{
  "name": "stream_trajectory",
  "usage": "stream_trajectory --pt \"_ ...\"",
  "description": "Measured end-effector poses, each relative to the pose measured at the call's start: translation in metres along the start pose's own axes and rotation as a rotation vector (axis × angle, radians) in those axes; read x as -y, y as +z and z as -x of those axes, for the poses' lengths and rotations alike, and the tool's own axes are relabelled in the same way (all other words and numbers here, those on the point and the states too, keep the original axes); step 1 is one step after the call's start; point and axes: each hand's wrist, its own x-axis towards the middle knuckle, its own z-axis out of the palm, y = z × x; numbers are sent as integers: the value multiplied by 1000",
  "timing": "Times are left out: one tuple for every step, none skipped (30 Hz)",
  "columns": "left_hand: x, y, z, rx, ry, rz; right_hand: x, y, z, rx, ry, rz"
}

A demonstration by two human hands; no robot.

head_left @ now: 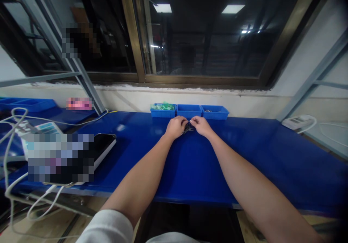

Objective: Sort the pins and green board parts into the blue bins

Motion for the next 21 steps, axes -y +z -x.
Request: stream_trajectory --pt "1 0 0 -2 -6 -2 0 0 0 -2 7 -53" --pt "1 1 0 2 -12 -6 1 0 0 -1 15 -117" --pt "1 1 0 7 -18 -9 2 0 0 1 24 -184" --pt "1 1 -1 14 -24 -9 4 -1 0 4 34 -243" --pt "1 0 -1 19 -30 -8 5 -1 1 9 45 -290" --pt "1 0 -1 24 -34 -5 7 -3 2 15 56 -325" --pt "1 0 -1 29 -35 1 8 -4 2 20 67 -350" --pt "0 -1 -1 33 -30 11 9 -5 3 23 77 -372" --pt "0 -1 0 37 -22 24 9 -7 3 22 83 -394" --pt "0 -1 0 42 -9 39 9 -8 3 20 86 -418" --pt "-1 -2 0 47 4 54 8 -8 3 17 86 -444" --pt "-1 -2 0 54 16 68 8 -9 3 17 87 -470" --pt "-1 -2 -1 59 24 80 6 -9 2 20 88 -493" --pt "-1 -2 -1 64 30 89 5 -9 2 24 90 -513" --pt "0 -2 -1 68 34 97 4 -9 1 25 91 -528" --pt "0 -2 -1 71 37 103 3 -9 1 27 93 -537" --pt "0 -3 0 73 38 108 3 -8 1 28 95 -541" --pt "-1 -3 0 75 41 114 3 -8 0 28 95 -540" --pt "-1 -3 0 79 43 119 3 -8 1 27 94 -535" --pt "-2 -3 0 85 44 127 3 -8 1 24 93 -522" --pt "-2 -3 0 88 35 136 4 -8 1 17 91 -502"
